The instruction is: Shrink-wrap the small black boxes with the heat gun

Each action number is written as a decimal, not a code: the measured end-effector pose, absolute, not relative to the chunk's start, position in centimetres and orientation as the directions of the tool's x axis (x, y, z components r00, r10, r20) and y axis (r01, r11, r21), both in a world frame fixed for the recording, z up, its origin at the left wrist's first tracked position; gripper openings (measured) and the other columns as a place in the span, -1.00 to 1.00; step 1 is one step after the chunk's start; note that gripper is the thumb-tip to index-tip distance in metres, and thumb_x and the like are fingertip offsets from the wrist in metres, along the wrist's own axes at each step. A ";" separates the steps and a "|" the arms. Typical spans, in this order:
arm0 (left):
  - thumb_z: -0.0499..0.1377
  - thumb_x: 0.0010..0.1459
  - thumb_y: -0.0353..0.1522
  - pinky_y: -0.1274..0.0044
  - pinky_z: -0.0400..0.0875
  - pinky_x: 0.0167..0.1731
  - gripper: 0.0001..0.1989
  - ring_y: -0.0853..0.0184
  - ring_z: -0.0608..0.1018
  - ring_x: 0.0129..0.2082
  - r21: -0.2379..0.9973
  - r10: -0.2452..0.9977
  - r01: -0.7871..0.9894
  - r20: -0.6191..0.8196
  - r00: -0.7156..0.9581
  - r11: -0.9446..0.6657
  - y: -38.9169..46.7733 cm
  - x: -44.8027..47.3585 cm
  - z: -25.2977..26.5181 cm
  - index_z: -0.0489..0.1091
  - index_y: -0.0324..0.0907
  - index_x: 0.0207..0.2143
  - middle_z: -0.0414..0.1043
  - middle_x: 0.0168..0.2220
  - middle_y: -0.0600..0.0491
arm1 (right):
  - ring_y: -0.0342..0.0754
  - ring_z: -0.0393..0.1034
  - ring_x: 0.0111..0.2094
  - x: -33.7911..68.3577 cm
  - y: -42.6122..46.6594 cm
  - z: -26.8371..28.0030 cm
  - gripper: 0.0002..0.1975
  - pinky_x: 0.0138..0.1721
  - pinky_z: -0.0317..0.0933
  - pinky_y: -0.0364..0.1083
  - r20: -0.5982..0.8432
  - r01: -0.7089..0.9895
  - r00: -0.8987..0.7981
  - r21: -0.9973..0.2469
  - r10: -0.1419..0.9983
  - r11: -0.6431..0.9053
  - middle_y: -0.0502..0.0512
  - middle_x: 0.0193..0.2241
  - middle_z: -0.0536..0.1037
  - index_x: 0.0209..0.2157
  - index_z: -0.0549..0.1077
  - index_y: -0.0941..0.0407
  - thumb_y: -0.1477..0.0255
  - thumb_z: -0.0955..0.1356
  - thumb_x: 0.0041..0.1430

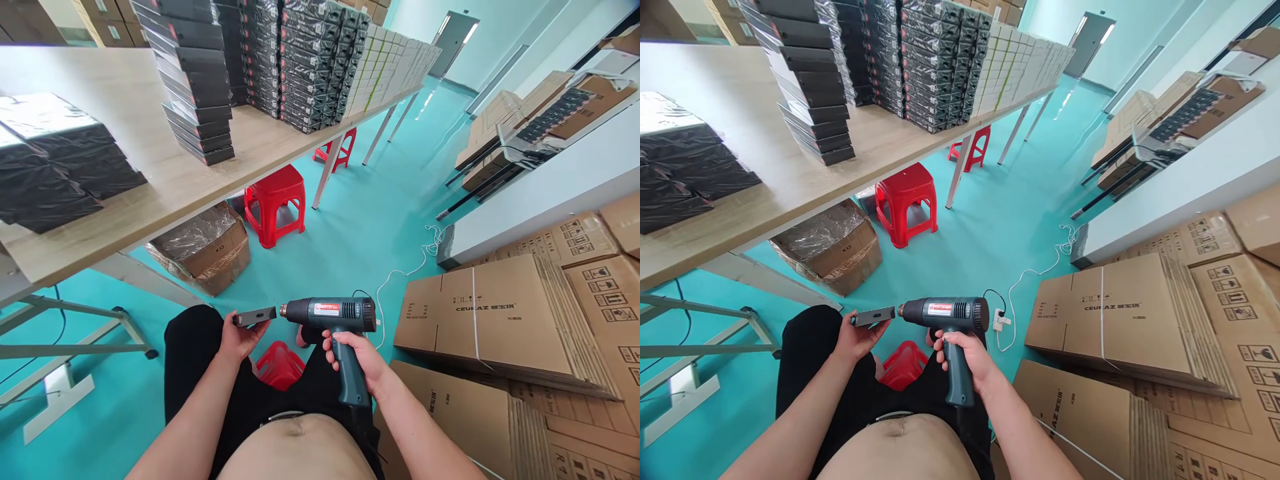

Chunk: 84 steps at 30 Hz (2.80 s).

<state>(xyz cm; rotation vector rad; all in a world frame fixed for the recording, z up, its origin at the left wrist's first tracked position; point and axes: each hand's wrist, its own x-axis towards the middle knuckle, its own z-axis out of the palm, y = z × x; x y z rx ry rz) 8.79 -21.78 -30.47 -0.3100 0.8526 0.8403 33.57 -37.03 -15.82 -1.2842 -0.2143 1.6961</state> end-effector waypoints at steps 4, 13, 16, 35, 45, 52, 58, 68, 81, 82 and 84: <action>0.14 -0.10 -0.36 0.15 0.46 -0.28 -0.71 0.04 0.54 -0.23 0.171 0.584 -0.739 -0.734 0.345 0.652 -21.7 8.8 -30.3 0.33 -0.22 -0.24 0.44 -0.22 -0.13 | -0.13 0.39 -0.49 34.2 -37.2 -15.0 -0.75 -0.56 0.24 -0.20 -0.657 -0.559 0.038 -0.639 0.753 -0.529 0.11 -0.42 0.50 -0.24 0.48 0.22 0.37 0.33 0.07; 0.05 -0.11 -0.51 0.36 0.50 -0.38 -0.69 0.22 0.57 -0.37 0.254 0.595 -0.781 -0.783 0.181 0.571 -20.9 9.2 -30.9 0.35 -0.22 -0.24 0.50 -0.34 -0.03 | -0.11 0.39 -0.50 34.3 -39.3 -14.1 -0.75 -0.54 0.25 -0.17 -0.650 -0.532 0.048 -0.660 0.759 -0.531 0.12 -0.42 0.51 -0.23 0.47 0.22 0.38 0.33 0.07; 0.04 -0.09 -0.52 0.35 0.50 -0.36 -0.68 0.20 0.57 -0.32 0.240 0.595 -0.794 -0.783 0.182 0.558 -20.8 9.0 -31.3 0.35 -0.23 -0.21 0.49 -0.29 -0.06 | -0.10 0.40 -0.50 34.0 -39.3 -14.4 -0.73 -0.55 0.24 -0.17 -0.651 -0.519 -0.002 -0.648 0.759 -0.557 0.13 -0.42 0.51 -0.22 0.47 0.22 0.37 0.34 0.04; 0.05 -0.20 -0.39 0.36 0.37 -0.47 -0.76 0.19 0.50 -0.46 0.197 0.609 -0.755 -0.729 0.313 0.625 -21.4 8.4 -32.2 0.32 -0.18 -0.36 0.44 -0.39 -0.06 | -0.08 0.43 -0.52 32.2 -37.6 -13.0 -0.72 -0.54 0.25 -0.15 -0.582 -0.360 -0.164 -0.717 0.797 -0.597 0.16 -0.43 0.55 -0.22 0.47 0.24 0.40 0.38 0.00; 0.08 -0.19 -0.35 0.46 0.26 -0.60 -0.77 0.23 0.46 -0.57 0.237 0.538 -0.616 -0.760 0.364 0.751 -21.7 8.5 -31.3 0.32 -0.15 -0.37 0.44 -0.42 -0.03 | -0.10 0.42 -0.48 32.6 -36.2 -12.8 -0.74 -0.51 0.28 -0.15 -0.539 -0.428 0.019 -0.766 0.842 -0.480 0.11 -0.39 0.53 -0.23 0.46 0.19 0.36 0.37 0.03; 0.10 -0.22 -0.36 0.46 0.24 -0.60 -0.77 0.26 0.43 -0.60 0.223 0.506 -0.598 -0.784 0.359 0.770 -21.9 8.4 -31.0 0.31 -0.13 -0.39 0.44 -0.45 0.01 | -0.09 0.43 -0.51 31.8 -34.2 -13.0 -0.74 -0.53 0.29 -0.13 -0.534 -0.390 0.080 -0.794 0.842 -0.467 0.12 -0.44 0.55 -0.24 0.46 0.20 0.36 0.38 0.02; 0.09 -0.24 -0.37 0.47 0.22 -0.60 -0.77 0.27 0.41 -0.62 0.203 0.508 -0.617 -0.778 0.369 0.760 -22.0 8.4 -31.0 0.31 -0.13 -0.40 0.42 -0.47 0.00 | -0.11 0.42 -0.51 32.1 -33.5 -13.7 -0.73 -0.53 0.30 -0.14 -0.538 -0.392 0.130 -0.799 0.833 -0.456 0.11 -0.43 0.55 -0.26 0.47 0.19 0.34 0.40 -0.01; 0.07 -0.29 -0.39 0.37 0.31 -0.55 -0.82 0.16 0.48 -0.54 0.131 0.469 -0.653 -0.799 0.375 0.746 -21.9 8.6 -30.3 0.25 -0.14 -0.48 0.40 -0.47 -0.02 | -0.11 0.42 -0.47 35.6 -37.5 -13.9 -0.73 -0.51 0.28 -0.16 -0.638 -0.427 0.136 -0.728 0.758 -0.536 0.11 -0.41 0.54 -0.23 0.47 0.17 0.33 0.38 0.03; 0.02 -0.36 -0.47 0.29 0.45 -0.35 -0.72 0.20 0.49 -0.51 0.307 0.645 -0.719 -0.722 0.250 0.623 -21.8 9.5 -29.2 0.32 -0.21 -0.45 0.40 -0.51 0.00 | -0.09 0.41 -0.48 35.1 -40.5 -11.9 -0.73 -0.49 0.26 -0.13 -0.650 -0.331 0.031 -0.723 0.759 -0.606 0.13 -0.40 0.53 -0.22 0.49 0.18 0.34 0.36 0.04; 0.02 -0.36 -0.47 0.29 0.45 -0.34 -0.72 0.20 0.49 -0.51 0.305 0.641 -0.715 -0.725 0.254 0.629 -21.8 9.5 -29.3 0.32 -0.21 -0.46 0.40 -0.51 0.00 | -0.09 0.41 -0.49 34.8 -40.5 -11.7 -0.73 -0.49 0.26 -0.12 -0.651 -0.323 0.004 -0.719 0.759 -0.616 0.13 -0.41 0.53 -0.22 0.49 0.18 0.35 0.36 0.04; 0.02 -0.37 -0.47 0.29 0.45 -0.34 -0.73 0.22 0.49 -0.53 0.308 0.639 -0.708 -0.725 0.258 0.635 -21.8 9.5 -29.4 0.31 -0.21 -0.47 0.40 -0.52 0.01 | -0.08 0.41 -0.49 34.1 -40.3 -11.5 -0.72 -0.49 0.26 -0.12 -0.649 -0.300 -0.050 -0.716 0.759 -0.631 0.13 -0.41 0.53 -0.21 0.49 0.17 0.36 0.37 0.02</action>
